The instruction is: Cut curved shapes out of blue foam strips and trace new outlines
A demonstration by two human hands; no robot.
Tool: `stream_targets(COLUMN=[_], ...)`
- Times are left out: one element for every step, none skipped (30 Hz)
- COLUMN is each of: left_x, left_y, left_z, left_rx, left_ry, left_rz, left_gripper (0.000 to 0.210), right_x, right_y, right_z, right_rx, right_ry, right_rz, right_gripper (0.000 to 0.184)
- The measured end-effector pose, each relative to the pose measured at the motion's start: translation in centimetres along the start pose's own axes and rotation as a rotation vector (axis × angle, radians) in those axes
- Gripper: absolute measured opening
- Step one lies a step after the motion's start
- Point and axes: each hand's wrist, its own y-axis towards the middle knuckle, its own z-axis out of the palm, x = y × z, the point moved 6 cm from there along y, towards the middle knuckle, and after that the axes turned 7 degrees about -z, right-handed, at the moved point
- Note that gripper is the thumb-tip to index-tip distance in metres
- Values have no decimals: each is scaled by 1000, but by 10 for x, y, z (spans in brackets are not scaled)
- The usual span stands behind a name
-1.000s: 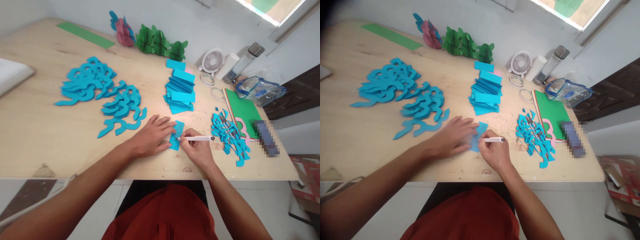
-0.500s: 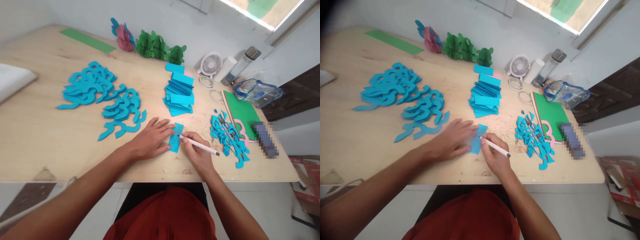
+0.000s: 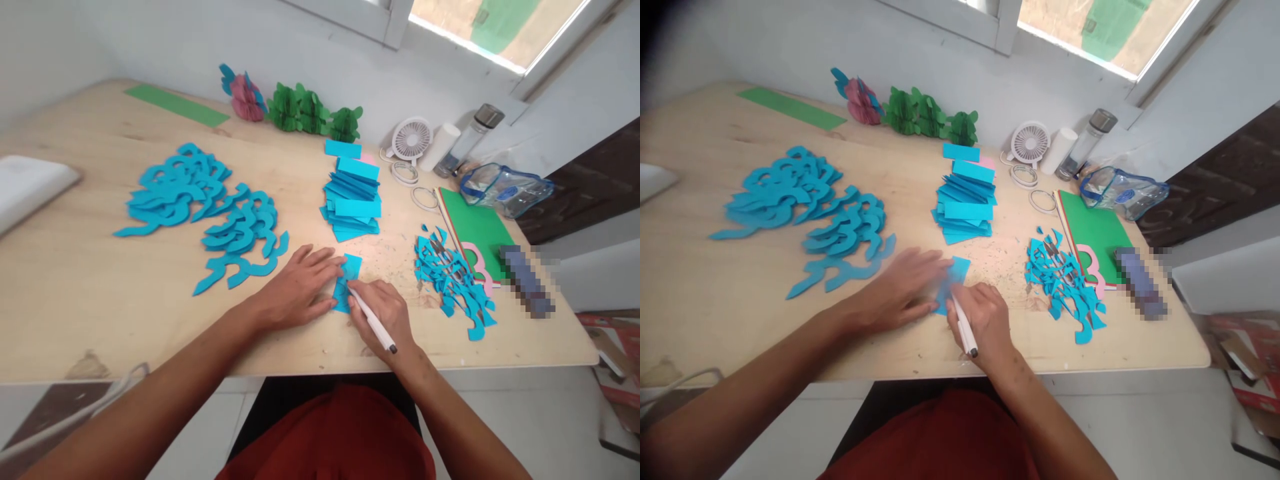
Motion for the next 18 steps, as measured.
stream_targets(left_x=[0, 0, 0, 0, -1, -2, -3, -4, -5, -6, -6, -6, -5, -4, -2, -1, 1, 2], left_y=[0, 0, 1, 2, 2, 3, 4, 5, 7, 8, 9, 10, 10, 11, 11, 10, 10, 9], left_z=[0, 0, 0, -1, -2, -3, -6, -8, -10, -12, -13, -14, -13, -13, -12, -11, -9, -8], left_rx=[2, 7, 14, 21, 27, 31, 36, 43, 54, 68, 82, 94, 100, 99, 91, 81, 67, 55], left_ry=[5, 11, 17, 25, 34, 44, 54, 63, 72, 78, 82, 84, 84, 82, 78, 74, 70, 66], left_rz=[2, 4, 5, 8, 11, 16, 20, 26, 31, 35, 39, 43, 49, 57, 65, 73, 79, 79], left_gripper=[44, 44, 44, 44, 44, 43, 43, 42, 41, 41, 40, 40, 40, 40, 40, 41, 42, 44], right_x=[1, 1, 2, 3, 3, 4, 4, 5, 5, 6, 6, 6, 5, 5, 6, 6, 6, 6], right_y=[0, 0, 0, 1, 1, 1, 1, 1, 0, 0, 0, 0, 0, 0, 0, 1, 1, 1], right_z=[0, -1, -1, -1, -1, -1, -1, -1, -1, -1, -1, -1, 0, 0, 0, 0, 0, 0], right_rx=[-4, -10, -14, -16, -21, -29, -40, -53, -65, -75, -81, -84, -85, -85, -83, -81, -80, -80], right_ry=[-16, -28, -36, -44, -53, -64, -76, -85, -91, -94, -95, -94, -93, -94, -95, -96, -96, -96], right_rz=[-9, -17, -22, -29, -37, -48, -61, -74, -84, -90, -92, -91, -89, -87, -87, -88, -89, -90], right_gripper=[24, 23, 23, 22, 22, 21, 21, 20, 19, 18, 17, 16, 16, 17, 17, 18, 19, 19])
